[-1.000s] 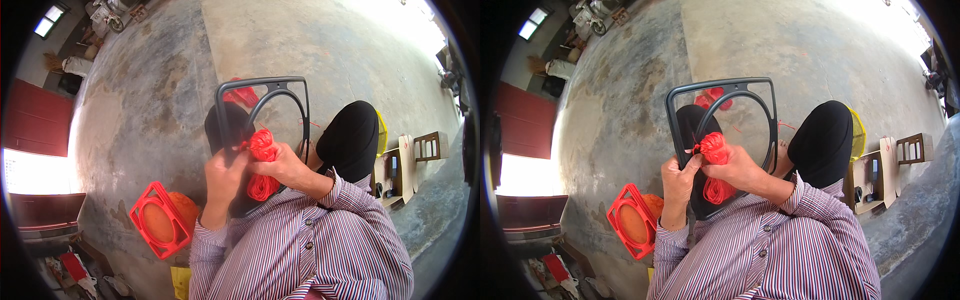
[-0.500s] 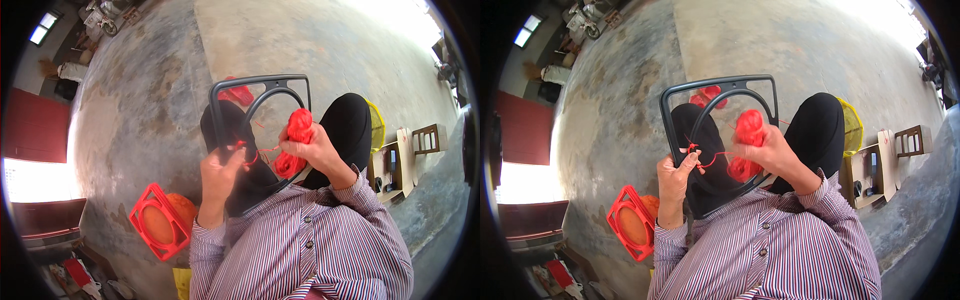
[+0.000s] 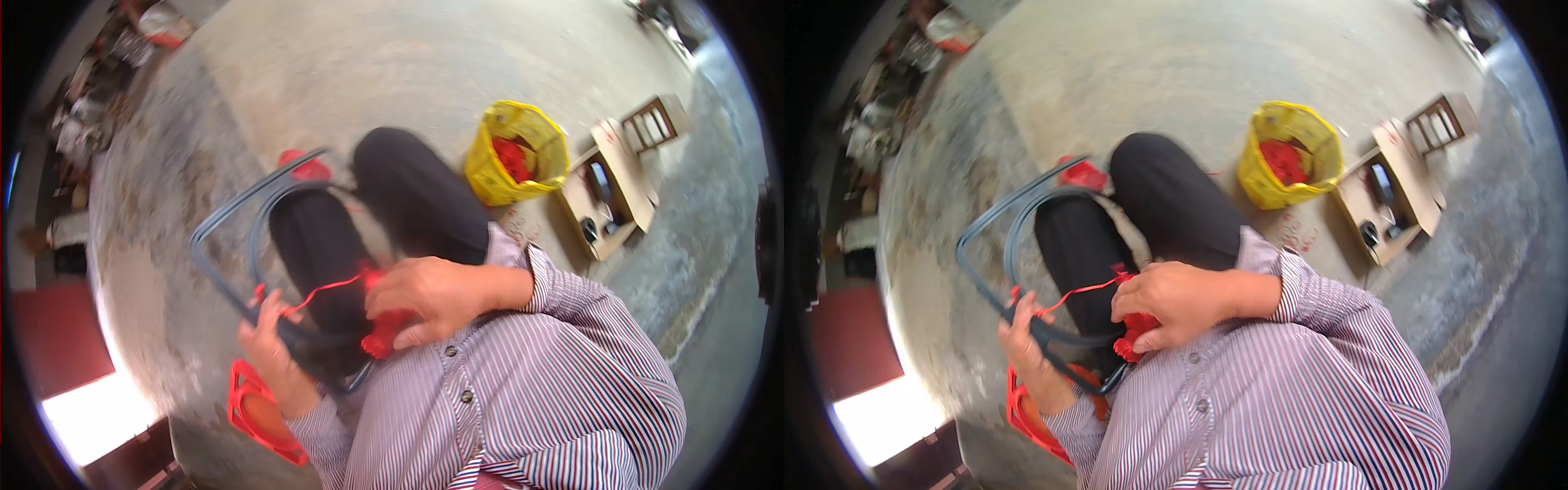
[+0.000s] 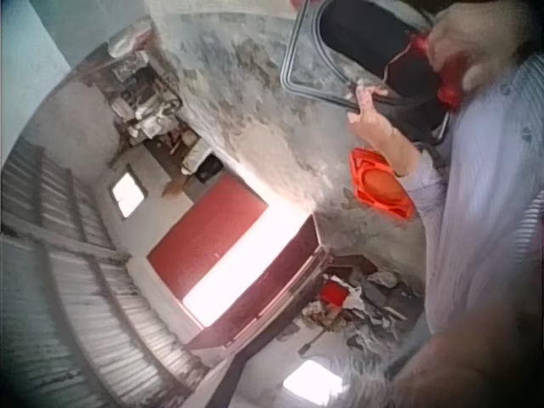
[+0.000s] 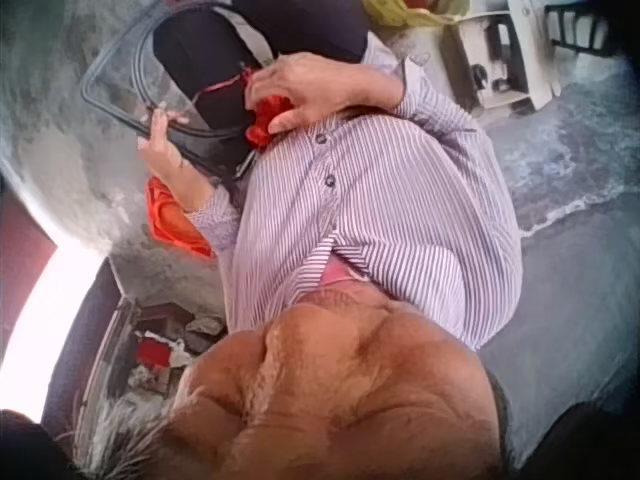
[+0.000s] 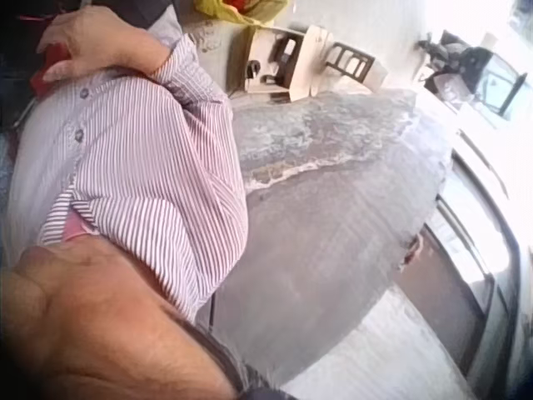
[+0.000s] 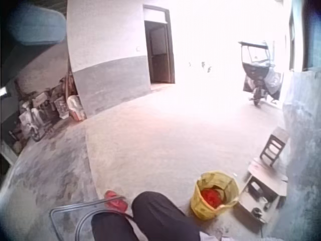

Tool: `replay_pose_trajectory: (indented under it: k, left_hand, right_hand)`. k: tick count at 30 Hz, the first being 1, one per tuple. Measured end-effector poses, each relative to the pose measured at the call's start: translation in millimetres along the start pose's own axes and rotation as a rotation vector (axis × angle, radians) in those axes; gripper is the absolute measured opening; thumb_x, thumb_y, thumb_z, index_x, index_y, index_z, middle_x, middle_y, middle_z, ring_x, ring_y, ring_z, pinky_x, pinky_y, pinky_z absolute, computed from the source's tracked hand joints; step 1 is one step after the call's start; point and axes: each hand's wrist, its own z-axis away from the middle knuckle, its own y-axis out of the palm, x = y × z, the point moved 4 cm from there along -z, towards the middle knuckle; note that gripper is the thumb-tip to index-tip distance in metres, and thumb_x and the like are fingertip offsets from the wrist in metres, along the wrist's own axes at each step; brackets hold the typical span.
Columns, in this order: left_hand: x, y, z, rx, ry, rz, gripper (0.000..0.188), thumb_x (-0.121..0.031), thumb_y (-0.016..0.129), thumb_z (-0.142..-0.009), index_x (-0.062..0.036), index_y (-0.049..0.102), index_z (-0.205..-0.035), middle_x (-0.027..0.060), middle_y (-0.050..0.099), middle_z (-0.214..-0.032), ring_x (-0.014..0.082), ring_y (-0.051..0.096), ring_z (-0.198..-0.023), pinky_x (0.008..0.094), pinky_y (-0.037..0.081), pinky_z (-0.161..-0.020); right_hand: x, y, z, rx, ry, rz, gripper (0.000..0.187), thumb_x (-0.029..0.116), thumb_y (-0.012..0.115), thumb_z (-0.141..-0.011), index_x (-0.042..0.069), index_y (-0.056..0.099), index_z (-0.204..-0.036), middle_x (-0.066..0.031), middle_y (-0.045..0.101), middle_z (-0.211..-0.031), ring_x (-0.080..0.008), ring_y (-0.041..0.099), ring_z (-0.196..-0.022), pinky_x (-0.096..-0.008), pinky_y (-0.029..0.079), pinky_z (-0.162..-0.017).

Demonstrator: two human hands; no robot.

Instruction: Wrapping and knotting red decorative string around a plastic furniture frame component.

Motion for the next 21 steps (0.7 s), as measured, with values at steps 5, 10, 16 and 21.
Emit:
replay_pose_trajectory:
  k: [5,10,16,21]
  left_hand:
    - [2,-25,20,-0.101,0.015,-0.079,0.032,-0.014,0.065,-0.087,0.0087,0.058,-0.108,0.0115,0.060,-0.073,0.0184,0.059,-0.059,0.0284,0.047,-0.058]
    - [-5,-13,27,-0.192,0.062,-0.114,0.034,-0.018,0.066,-0.088,0.0088,0.058,-0.108,0.0126,0.059,-0.077,0.0186,0.058,-0.059,0.0281,0.047,-0.056]
    - [-20,-10,33,-0.193,0.049,-0.175,0.034,-0.017,0.065,-0.088,0.0077,0.057,-0.110,0.0123,0.060,-0.083,0.0177,0.058,-0.063,0.0278,0.048,-0.060]
    - [-21,-18,35,-0.220,0.045,-0.213,0.033,-0.015,0.063,-0.089,0.0074,0.055,-0.111,0.0147,0.061,-0.082,0.0185,0.058,-0.062,0.0281,0.048,-0.060]
  right_hand:
    - [-62,-46,74,-0.308,0.620,-0.944,0.023,0.014,0.067,-0.089,-0.001,0.068,-0.106,-0.0078,0.070,-0.092,-0.0121,0.065,-0.080,-0.0261,0.053,-0.073]
    - [-186,-23,217,-0.732,1.208,-0.658,0.015,0.020,0.065,-0.090,0.005,0.068,-0.094,0.0021,0.063,-0.074,-0.0066,0.058,-0.066,-0.0214,0.046,-0.060]
    - [-266,92,364,-0.448,1.632,-0.249,0.022,0.023,0.071,-0.081,0.001,0.070,-0.085,-0.0099,0.068,-0.074,-0.0202,0.066,-0.069,-0.0336,0.052,-0.064]
    - [-261,115,358,-0.371,1.612,0.077,0.031,0.030,0.072,-0.078,0.001,0.072,-0.085,-0.0205,0.070,-0.084,-0.0362,0.067,-0.079,-0.0441,0.053,-0.073]
